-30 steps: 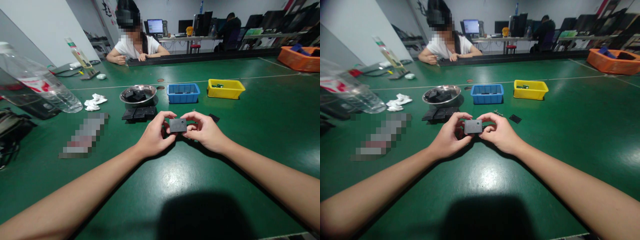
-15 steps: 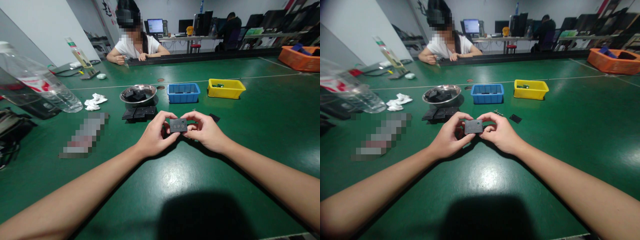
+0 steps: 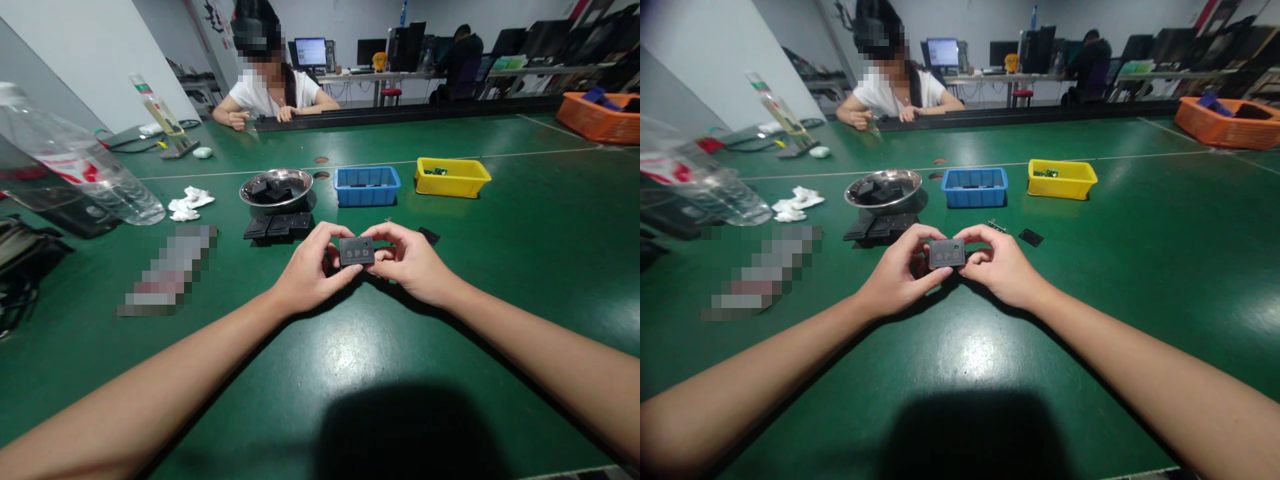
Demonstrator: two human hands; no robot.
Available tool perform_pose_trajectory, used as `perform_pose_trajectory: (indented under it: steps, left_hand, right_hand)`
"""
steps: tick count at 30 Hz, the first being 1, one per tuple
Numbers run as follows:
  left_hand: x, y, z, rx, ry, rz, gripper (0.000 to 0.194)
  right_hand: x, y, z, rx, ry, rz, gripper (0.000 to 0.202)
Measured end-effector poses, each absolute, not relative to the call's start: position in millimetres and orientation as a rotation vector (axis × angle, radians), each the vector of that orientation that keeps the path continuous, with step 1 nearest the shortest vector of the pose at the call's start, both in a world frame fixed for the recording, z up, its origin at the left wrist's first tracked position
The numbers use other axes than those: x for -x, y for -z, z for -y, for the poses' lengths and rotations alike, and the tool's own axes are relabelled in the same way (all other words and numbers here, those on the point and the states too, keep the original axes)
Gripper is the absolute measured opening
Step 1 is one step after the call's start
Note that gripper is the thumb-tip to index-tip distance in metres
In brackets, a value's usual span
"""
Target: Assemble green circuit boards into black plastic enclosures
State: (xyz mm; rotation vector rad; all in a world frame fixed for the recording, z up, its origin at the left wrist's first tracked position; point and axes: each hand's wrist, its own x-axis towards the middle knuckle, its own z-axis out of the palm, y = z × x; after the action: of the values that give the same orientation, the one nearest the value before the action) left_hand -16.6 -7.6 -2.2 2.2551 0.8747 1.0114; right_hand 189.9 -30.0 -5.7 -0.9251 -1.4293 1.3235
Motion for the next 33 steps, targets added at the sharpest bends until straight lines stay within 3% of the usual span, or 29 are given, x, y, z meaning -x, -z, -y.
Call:
perform_pose_trajectory:
  steps: [33]
  left_hand:
    - [16.4, 1.8, 7.4, -2.279, -1.010, -0.870, 0.032]
  right_hand:
    - [-188.8, 5.8, 30.3, 0.913, -1.318, 1.414, 0.036]
